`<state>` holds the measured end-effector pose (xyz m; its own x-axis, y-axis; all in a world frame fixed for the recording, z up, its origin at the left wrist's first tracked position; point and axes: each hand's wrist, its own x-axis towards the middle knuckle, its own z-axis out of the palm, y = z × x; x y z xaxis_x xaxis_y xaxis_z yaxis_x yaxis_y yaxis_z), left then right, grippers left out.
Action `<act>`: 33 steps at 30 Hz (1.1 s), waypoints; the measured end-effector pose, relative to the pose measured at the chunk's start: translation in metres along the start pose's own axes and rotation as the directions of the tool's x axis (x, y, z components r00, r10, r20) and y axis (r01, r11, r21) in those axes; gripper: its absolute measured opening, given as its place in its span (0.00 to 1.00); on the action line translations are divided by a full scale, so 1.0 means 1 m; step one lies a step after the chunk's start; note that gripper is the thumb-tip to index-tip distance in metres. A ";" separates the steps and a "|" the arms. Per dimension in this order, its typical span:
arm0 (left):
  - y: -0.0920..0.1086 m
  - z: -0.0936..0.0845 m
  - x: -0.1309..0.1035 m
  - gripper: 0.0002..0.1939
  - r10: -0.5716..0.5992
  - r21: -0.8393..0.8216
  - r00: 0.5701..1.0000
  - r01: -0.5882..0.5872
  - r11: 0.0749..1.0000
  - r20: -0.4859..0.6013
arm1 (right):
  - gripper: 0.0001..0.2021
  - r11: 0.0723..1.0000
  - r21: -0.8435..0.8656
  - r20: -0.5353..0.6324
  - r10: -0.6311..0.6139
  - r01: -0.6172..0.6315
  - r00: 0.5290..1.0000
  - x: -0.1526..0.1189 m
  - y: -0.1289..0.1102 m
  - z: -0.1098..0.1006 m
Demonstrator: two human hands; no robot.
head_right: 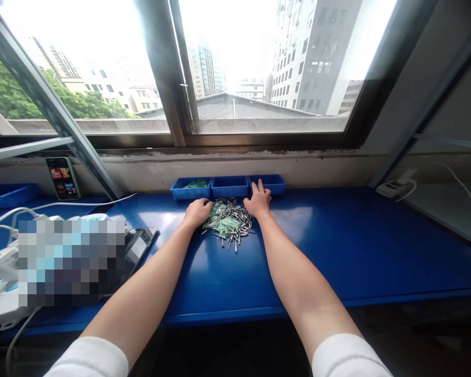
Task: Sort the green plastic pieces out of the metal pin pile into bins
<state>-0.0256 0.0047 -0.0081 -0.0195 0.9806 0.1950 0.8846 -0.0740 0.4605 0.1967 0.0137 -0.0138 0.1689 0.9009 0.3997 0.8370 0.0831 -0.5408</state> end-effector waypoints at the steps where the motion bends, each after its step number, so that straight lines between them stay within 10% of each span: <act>1: 0.000 0.000 0.000 0.23 0.003 0.004 1.000 -0.003 1.000 0.005 | 0.31 1.000 0.010 -0.023 -0.014 0.015 1.000 -0.001 -0.002 0.000; 5: 0.002 -0.001 -0.001 0.24 0.002 0.026 1.000 -0.003 1.000 0.015 | 0.20 0.992 0.075 -0.066 -0.097 0.101 0.993 -0.008 -0.013 0.002; 16: 0.003 0.001 -0.001 0.23 0.030 0.068 0.999 -0.028 0.997 -0.026 | 0.17 0.975 0.059 0.299 -0.221 0.213 0.928 -0.015 -0.020 0.010; 28: 0.005 0.006 -0.003 0.24 0.077 0.029 0.997 -0.077 0.997 0.024 | 0.09 0.935 0.164 0.241 -0.347 0.314 0.906 -0.018 -0.023 0.008; 33: 0.012 0.004 -0.005 0.20 0.165 -0.011 0.975 -0.168 0.986 -0.147 | 0.10 0.895 0.290 0.130 -0.387 0.338 0.913 -0.018 -0.025 0.006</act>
<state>-0.0133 -0.0009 -0.0072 0.0581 0.9175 0.3934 0.8700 -0.2398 0.4309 0.1701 -0.0025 -0.0119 -0.2373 0.8454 0.4784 0.6552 0.5029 -0.5637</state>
